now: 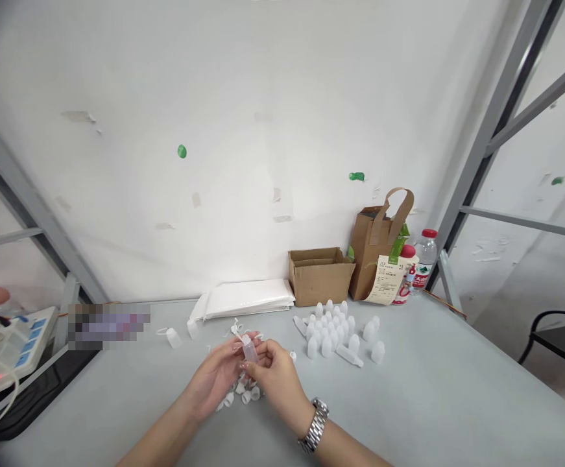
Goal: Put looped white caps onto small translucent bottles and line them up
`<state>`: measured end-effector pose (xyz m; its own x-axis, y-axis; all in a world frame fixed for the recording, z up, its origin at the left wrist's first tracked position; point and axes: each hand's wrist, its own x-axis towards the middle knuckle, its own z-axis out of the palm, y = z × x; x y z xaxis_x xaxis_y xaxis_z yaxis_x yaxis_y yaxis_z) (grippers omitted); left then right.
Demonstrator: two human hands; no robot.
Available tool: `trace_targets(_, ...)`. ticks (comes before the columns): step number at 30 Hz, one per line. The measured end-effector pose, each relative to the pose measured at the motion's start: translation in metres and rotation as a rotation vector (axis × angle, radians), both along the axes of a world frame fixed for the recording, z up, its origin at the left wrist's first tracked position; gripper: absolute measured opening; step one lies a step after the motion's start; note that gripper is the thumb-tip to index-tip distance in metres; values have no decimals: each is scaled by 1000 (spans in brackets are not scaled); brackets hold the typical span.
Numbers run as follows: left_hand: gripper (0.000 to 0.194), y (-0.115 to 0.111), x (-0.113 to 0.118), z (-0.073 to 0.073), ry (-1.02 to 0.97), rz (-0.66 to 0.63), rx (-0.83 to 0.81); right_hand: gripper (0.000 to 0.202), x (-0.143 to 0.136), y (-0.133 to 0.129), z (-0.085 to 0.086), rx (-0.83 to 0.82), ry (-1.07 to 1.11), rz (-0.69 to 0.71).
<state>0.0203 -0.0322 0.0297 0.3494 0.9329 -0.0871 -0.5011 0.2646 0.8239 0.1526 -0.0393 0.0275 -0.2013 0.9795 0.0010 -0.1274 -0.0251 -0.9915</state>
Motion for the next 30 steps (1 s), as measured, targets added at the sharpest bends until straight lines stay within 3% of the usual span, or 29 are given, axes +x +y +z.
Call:
trace_targets(17, 25, -2, 1, 6, 79, 23, 42, 15, 0, -4, -4, 97, -125, -38)
trace_targets(30, 24, -9, 5, 18, 178, 24, 100, 21, -2, -5, -2, 123, -221, -93)
